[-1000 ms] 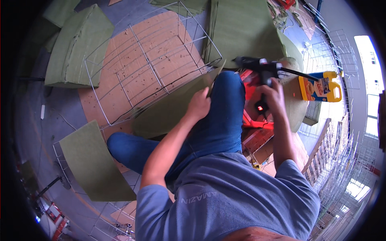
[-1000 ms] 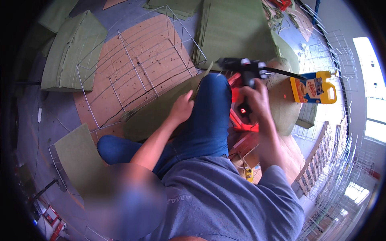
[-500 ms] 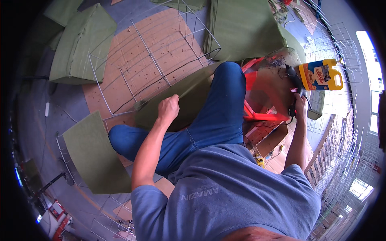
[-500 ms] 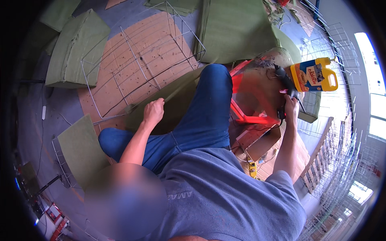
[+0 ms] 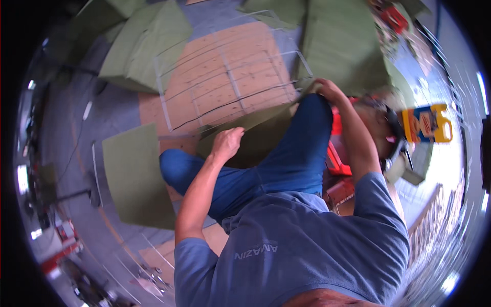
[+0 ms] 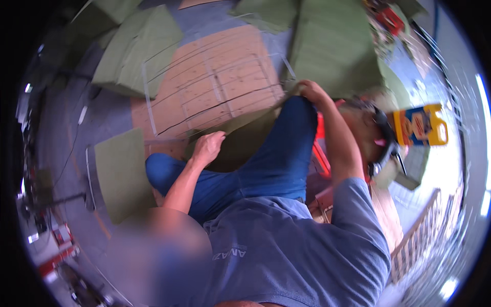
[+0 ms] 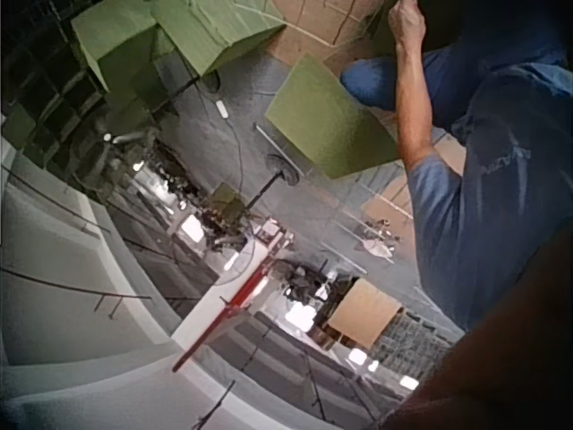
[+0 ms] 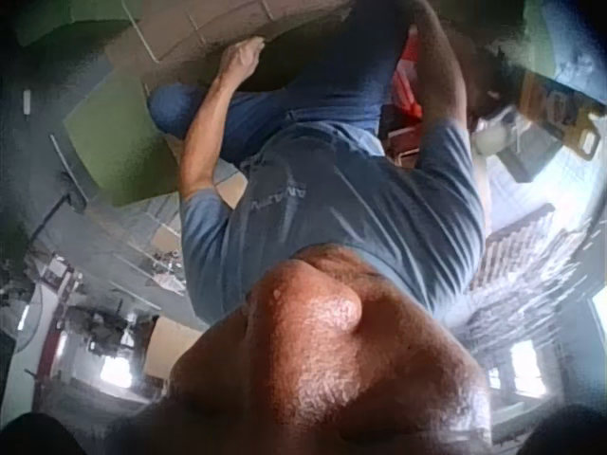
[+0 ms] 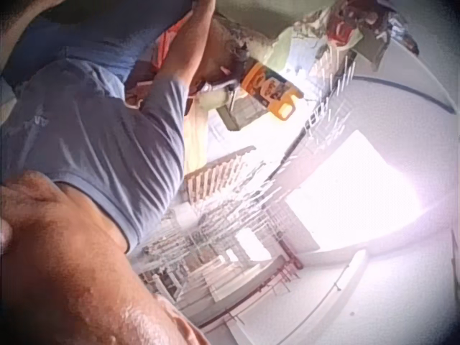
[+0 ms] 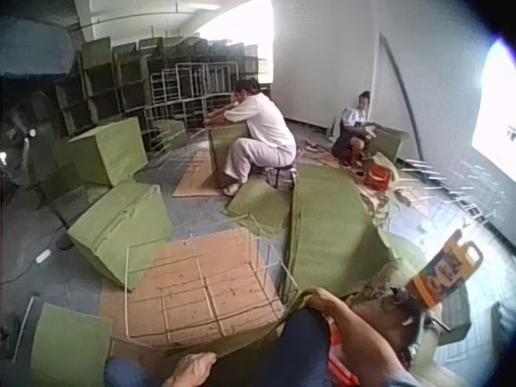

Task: Using a glue gun to attach green fabric/foam covers to wire frames and wooden bases for furniture assembly.

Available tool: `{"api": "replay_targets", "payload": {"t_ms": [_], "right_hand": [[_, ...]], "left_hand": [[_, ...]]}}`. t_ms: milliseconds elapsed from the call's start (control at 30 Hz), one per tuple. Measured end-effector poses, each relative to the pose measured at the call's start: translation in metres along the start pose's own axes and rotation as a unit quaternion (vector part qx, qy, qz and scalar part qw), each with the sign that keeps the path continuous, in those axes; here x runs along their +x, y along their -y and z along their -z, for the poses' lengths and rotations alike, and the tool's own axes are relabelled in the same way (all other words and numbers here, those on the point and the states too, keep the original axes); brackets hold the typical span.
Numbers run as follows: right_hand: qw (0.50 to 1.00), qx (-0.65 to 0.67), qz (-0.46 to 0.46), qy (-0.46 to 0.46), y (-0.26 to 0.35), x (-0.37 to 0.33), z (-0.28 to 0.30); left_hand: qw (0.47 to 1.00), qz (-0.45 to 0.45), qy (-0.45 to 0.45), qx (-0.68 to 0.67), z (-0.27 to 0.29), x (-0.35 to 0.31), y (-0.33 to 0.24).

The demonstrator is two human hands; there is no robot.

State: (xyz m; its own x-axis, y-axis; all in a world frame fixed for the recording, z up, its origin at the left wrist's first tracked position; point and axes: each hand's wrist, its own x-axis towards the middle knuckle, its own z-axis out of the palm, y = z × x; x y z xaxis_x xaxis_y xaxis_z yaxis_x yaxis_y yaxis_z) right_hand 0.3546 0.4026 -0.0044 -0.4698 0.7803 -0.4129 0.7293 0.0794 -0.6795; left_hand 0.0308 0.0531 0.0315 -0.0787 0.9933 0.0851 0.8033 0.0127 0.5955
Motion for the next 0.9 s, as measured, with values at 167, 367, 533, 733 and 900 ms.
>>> {"api": "replay_targets", "payload": {"t_ms": [167,367,533,733,900], "right_hand": [[0.997,-0.041,0.045,-0.049,-0.016,-0.005,0.023],[0.989,0.086,0.056,-0.107,-0.005,-0.022,0.036],[0.981,0.158,0.066,-0.088,0.01,-0.029,0.03],[0.978,0.081,0.065,-0.178,0.03,-0.016,0.014],[0.974,0.11,0.042,-0.191,0.03,-0.012,0.002]], "left_hand": [[0.979,0.152,0.092,0.102,0.033,-0.036,0.052],[0.955,0.292,0.002,0.039,0.106,-0.06,0.09],[0.934,0.339,-0.108,0.014,0.139,-0.072,0.117],[0.93,0.328,-0.157,0.062,0.144,-0.068,0.142],[0.913,0.345,-0.216,0.012,0.138,-0.058,0.159]]}}
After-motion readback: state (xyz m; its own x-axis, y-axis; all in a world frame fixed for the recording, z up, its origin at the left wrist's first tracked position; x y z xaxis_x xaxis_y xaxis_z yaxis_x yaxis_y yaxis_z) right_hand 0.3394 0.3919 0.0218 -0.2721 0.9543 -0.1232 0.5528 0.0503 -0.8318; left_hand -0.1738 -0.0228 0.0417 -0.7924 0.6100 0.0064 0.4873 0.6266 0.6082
